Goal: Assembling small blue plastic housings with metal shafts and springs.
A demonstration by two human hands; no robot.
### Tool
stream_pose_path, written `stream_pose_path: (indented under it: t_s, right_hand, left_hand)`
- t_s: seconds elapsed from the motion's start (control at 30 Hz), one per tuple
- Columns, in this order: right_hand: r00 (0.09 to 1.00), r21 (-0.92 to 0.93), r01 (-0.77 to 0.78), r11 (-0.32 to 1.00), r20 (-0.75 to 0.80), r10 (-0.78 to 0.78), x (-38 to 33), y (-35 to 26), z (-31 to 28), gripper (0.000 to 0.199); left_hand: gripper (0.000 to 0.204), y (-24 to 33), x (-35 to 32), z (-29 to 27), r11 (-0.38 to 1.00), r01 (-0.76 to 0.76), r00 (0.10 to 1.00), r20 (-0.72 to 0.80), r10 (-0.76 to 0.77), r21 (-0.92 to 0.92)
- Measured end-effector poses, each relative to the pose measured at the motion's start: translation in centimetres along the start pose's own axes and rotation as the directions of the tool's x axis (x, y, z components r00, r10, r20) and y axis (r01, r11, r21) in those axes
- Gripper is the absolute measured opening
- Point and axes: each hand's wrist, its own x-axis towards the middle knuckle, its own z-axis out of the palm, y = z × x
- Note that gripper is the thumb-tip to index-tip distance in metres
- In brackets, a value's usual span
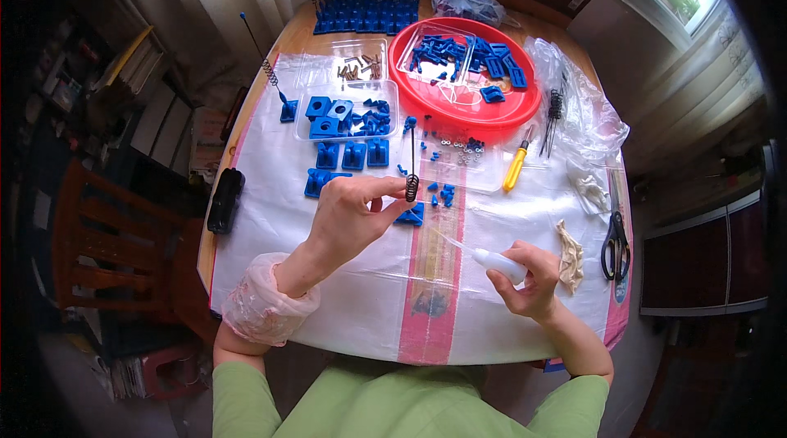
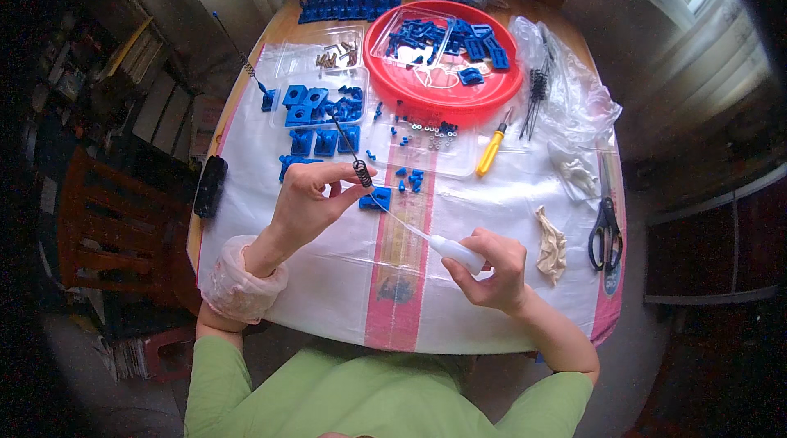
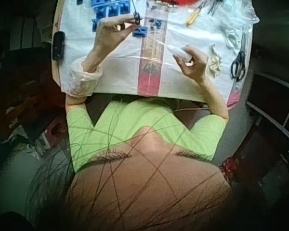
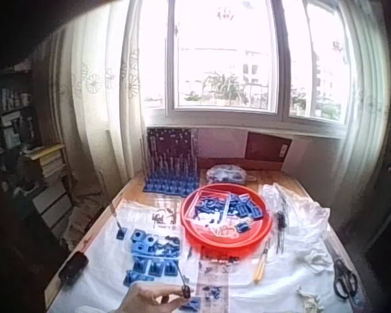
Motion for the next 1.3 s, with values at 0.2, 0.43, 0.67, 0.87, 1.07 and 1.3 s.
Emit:
stream_pose_path:
  t_s: [0.2, 0.43, 0.67, 0.87, 1.07, 1.3]
  right_hand:
    - [1.000, -0.002, 0.000, 1.000, -0.001, 0.000, 0.04, 0.00, -0.01, 0.018]
    - [1.000, -0.002, 0.005, 1.000, -0.004, -0.005, 0.12, -0.04, 0.02, 0.018]
    - [1.000, -0.030, -0.020, 0.999, 0.023, 0.021, -0.07, -0.02, -0.45, 0.018]
    - [1.000, -0.011, -0.010, 1.000, 0.008, 0.010, -0.03, 0.13, -0.61, 0.019]
    - [1.000, -0.008, -0.012, 1.000, -0.004, 0.012, -0.14, 0.15, -0.64, 0.019]
    - [1.000, -0.003, 0.015, 1.000, 0.011, -0.015, -0.19, 0.05, -0.63, 0.020]
  left_hand:
    - [0.018, 0.16, 0.06, -0.11, 1.000, 0.010, 1.000, 0.014, -0.010, 0.008]
    - [0.020, 0.04, -0.02, -0.05, 1.000, 0.007, 1.000, 0.007, -0.007, 0.002]
    - [0.020, -0.15, -0.01, -0.02, 1.000, 0.000, 1.000, 0.007, 0.000, 0.004]
    - [0.020, 0.03, 0.00, -0.02, 1.000, 0.004, 1.000, 0.000, -0.004, 0.004]
    - [0.019, 0.16, 0.07, -0.05, 1.000, 0.007, 1.000, -0.002, -0.007, -0.004]
    - [0.019, 0.05, 0.00, -0.08, 1.000, 0.016, 1.000, 0.008, -0.016, 0.005]
